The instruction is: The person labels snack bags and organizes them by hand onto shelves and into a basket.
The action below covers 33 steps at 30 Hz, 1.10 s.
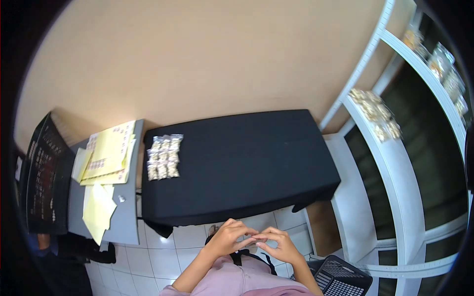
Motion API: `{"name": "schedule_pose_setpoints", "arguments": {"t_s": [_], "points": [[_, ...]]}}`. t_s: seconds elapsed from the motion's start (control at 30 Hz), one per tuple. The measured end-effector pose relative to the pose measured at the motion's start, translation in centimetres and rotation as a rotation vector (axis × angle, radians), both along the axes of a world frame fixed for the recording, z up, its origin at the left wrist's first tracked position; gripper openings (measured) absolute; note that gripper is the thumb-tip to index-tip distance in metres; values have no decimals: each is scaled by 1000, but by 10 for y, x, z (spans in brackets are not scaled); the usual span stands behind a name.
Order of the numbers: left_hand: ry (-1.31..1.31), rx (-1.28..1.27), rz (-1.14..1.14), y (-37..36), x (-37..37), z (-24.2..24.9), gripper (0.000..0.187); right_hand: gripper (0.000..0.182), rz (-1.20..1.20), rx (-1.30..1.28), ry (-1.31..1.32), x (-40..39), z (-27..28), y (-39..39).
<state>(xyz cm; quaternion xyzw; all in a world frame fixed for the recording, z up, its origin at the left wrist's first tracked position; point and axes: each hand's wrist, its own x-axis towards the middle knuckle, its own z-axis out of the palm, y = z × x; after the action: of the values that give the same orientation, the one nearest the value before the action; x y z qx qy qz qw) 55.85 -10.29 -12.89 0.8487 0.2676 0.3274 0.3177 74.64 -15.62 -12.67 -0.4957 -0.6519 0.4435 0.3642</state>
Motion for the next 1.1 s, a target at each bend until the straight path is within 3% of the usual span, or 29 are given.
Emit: {"name": "schedule_pose_setpoints", "arguments": {"t_s": [0.13, 0.2, 0.23, 0.33, 0.47, 0.7, 1.1], "points": [[38, -16, 291, 2, -68, -8, 22, 21, 102, 5, -52, -53, -11, 43], [66, -49, 542, 7, -104, -1, 30, 22, 10, 59, 26, -85, -20, 70], [80, -49, 611, 10, -121, 4, 39, 25, -23, -44, 111, -101, -31, 84], [0, -172, 780, 27, -172, 18, 41, 27, -156, -28, 122, -154, -53, 130], [1, -182, 887, 55, -221, 35, 38, 41, -279, 67, -168, -221, -75, 197], [-39, -312, 806, 56, -244, 13, 36, 58, -554, 117, -469, -300, -95, 299], [52, -377, 641, 75, -241, -6, 36, 46, -466, 130, -529, -303, -91, 312]]}}
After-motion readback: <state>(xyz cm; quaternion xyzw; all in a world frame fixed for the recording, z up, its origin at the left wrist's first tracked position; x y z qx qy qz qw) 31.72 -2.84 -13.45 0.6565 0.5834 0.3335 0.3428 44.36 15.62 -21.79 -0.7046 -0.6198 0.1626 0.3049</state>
